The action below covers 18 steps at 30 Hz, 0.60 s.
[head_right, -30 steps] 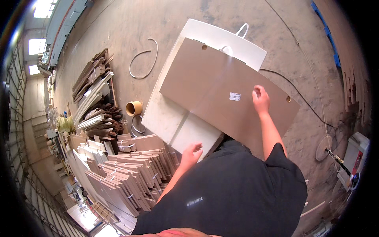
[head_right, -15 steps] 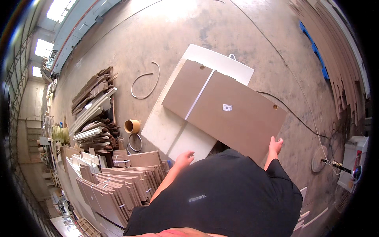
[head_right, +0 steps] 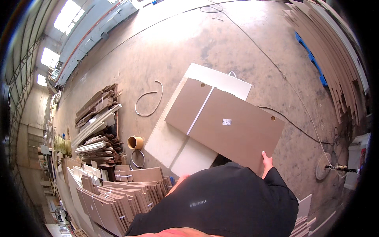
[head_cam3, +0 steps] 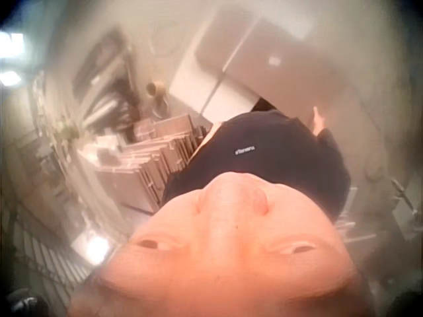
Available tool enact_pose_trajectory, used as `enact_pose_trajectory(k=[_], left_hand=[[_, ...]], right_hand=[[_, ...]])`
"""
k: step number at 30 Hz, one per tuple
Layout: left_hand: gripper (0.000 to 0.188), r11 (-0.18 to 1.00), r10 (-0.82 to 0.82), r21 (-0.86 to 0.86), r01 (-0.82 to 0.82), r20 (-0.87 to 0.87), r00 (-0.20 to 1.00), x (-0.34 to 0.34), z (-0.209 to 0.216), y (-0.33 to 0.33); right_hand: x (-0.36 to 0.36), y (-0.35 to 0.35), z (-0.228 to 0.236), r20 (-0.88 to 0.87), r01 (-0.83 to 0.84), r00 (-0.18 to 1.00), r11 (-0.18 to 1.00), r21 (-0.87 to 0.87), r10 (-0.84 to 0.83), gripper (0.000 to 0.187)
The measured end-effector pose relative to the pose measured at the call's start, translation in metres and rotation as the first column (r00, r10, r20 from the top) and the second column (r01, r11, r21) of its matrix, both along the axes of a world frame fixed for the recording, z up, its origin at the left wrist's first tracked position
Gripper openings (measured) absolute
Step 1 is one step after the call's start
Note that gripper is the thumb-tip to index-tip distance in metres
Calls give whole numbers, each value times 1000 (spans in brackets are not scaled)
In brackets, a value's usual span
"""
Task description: The person repeatedly picks up flat rectangular panels from a stack, places them on a white surface, and secures them with white plastic straps. The person then lifts the bundled panels and places them onto a growing stack of similar bundles. This cycle of picking, strapping, and stacking is performed multiple times throughout the video.
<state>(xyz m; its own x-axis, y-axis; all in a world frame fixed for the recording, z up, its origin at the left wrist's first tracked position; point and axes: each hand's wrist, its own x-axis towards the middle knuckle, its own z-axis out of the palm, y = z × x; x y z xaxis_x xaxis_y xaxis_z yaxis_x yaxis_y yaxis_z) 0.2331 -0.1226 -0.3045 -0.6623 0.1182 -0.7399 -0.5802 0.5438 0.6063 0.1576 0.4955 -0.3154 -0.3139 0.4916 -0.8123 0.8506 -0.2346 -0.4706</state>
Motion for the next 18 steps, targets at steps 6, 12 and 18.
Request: enact_pose_trajectory(k=[6,12,18], left_hand=[[49,990,138,-48,-133,115,984,-11,31,-23],[49,977,196,-101,-188,75,978,-45,80,-7],[47,991,112,-77,-109,37,993,-73,89,20]], right_hand=[[8,-2,22,56,49,997,996,76,-53,112],[0,-9,58,70,78,995,994,-73,-73,119],[30,30,-73,-17,117,993,992,41,-117,110]])
